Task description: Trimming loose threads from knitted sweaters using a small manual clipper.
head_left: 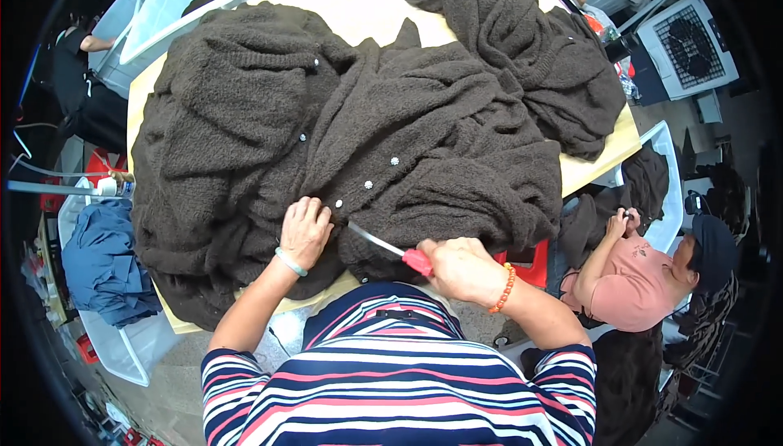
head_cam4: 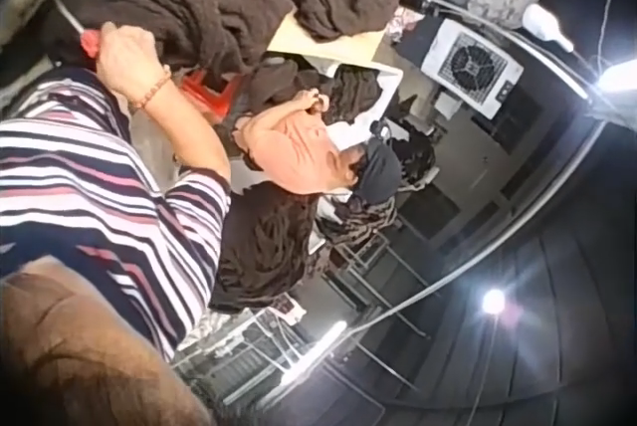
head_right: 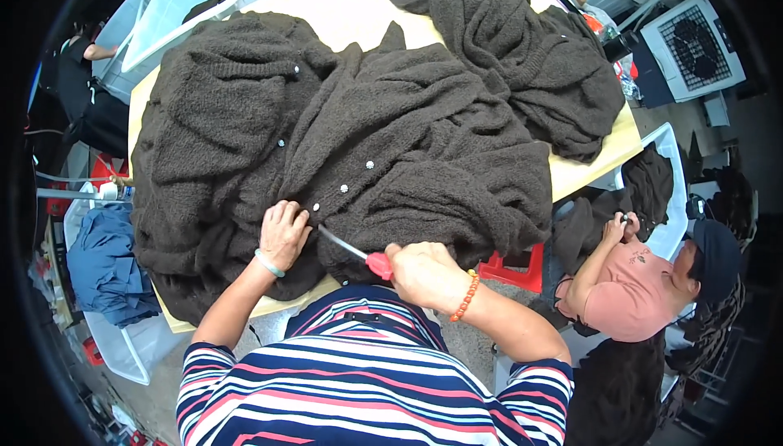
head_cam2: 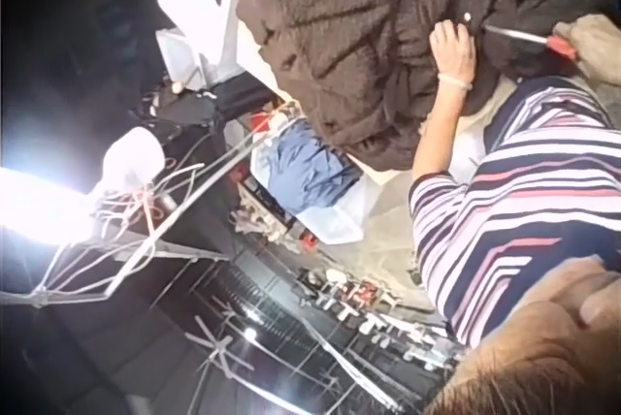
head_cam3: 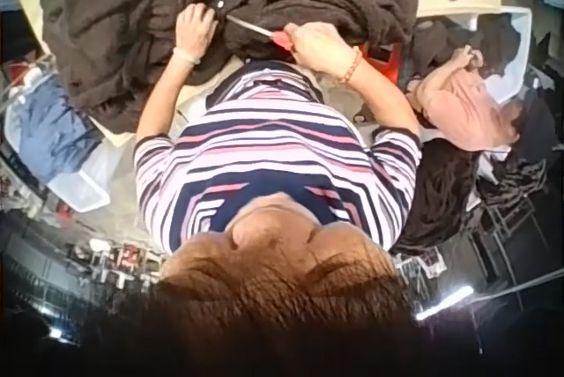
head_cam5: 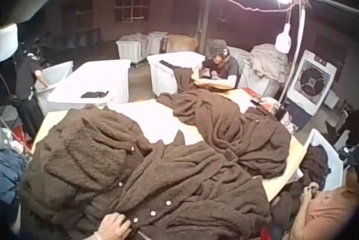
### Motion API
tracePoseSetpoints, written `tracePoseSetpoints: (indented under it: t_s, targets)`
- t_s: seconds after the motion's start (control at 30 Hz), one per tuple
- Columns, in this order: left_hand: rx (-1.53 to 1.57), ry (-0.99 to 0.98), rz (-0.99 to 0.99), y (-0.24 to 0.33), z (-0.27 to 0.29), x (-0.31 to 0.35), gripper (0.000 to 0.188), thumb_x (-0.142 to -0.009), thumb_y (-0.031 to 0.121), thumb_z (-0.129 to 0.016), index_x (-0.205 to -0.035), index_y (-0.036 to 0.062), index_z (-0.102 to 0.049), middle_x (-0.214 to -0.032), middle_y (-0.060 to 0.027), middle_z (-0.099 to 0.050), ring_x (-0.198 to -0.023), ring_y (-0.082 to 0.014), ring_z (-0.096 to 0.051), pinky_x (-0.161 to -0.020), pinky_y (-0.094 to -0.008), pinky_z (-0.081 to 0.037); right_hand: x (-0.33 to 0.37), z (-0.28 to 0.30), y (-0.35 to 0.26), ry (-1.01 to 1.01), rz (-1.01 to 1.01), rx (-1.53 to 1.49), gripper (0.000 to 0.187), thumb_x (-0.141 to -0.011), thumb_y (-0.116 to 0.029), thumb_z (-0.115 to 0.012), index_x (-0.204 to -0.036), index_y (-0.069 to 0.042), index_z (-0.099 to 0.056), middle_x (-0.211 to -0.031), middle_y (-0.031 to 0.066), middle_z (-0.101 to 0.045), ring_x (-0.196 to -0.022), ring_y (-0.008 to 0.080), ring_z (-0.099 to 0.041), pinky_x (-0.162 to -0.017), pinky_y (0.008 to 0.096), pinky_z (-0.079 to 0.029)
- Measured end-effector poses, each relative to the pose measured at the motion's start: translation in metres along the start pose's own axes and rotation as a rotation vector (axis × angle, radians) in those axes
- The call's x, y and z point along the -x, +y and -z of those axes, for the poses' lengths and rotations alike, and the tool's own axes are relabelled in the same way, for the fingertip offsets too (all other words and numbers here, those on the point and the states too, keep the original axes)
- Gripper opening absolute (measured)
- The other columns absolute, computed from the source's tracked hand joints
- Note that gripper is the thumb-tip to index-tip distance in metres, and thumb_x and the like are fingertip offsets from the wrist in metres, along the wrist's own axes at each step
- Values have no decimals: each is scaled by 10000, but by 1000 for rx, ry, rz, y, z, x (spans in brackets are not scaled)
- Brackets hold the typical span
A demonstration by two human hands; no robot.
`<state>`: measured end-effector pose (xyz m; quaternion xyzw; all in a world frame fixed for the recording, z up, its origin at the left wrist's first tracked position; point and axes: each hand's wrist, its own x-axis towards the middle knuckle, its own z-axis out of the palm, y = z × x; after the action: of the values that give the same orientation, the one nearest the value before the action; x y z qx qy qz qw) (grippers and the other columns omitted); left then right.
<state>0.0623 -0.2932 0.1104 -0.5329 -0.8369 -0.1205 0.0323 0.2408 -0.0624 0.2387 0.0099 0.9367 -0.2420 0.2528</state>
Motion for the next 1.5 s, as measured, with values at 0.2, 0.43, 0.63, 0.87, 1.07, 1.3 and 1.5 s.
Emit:
tracePoseSetpoints:
  t_s: [0.2,0.43,0.63,0.87,1.07,1.3,1.5]
  targets:
    - [-211,39,-140,-25,6,21,282,-790,119,-654,-1066,63,-640,-1086,-114,-564,-1063,-290,-538,-860,-382,-447,-2,-3,-1,20,-54,-51,285,-822,-160,-609,-1051,7,-583,-797,218,-674,-775,398,-675,-701,482,-528]
    - [476,129,-35,-16,6,8,286,-701,-36,-730,-974,9,-656,-872,-120,-616,-805,-301,-614,-685,-376,-512,-6,-8,-5,27,41,-29,282,-801,-165,-605,-1012,22,-601,-733,235,-656,-745,395,-673,-685,491,-524]
    - [453,-31,91,-11,0,10,330,-760,51,-726,-1075,4,-640,-941,-133,-610,-877,-321,-598,-765,-388,-504,-3,-9,-2,50,102,-60,149,-816,-112,-545,-859,25,-584,-707,230,-658,-694,378,-682,-627,471,-540]
    - [312,5,154,21,-17,-35,482,-784,142,-722,-1237,60,-576,-1049,-143,-554,-930,-326,-580,-792,-409,-491,4,-3,5,43,-99,-52,266,-808,-162,-608,-1005,14,-581,-745,233,-660,-719,391,-674,-661,488,-526]
    - [578,-14,219,-15,-61,-38,181,-755,83,-712,-916,14,-662,-803,-141,-623,-797,-327,-640,-728,-400,-521,10,-5,11,150,-56,-29,157,-813,-121,-567,-848,31,-586,-659,221,-638,-657,387,-672,-593,481,-537]
    - [353,-30,123,7,-54,-89,443,-720,140,-777,-1101,28,-581,-1007,-153,-560,-980,-342,-559,-848,-426,-490,8,11,19,141,-224,-20,223,-868,-232,-591,-944,-22,-603,-695,233,-644,-710,428,-661,-675,510,-521]
    - [378,204,35,3,-36,-77,317,-691,146,-777,-952,62,-619,-920,-119,-590,-928,-328,-569,-812,-430,-457,18,29,31,158,-253,-78,223,-878,-230,-615,-988,-37,-595,-737,239,-648,-737,439,-653,-672,516,-519]
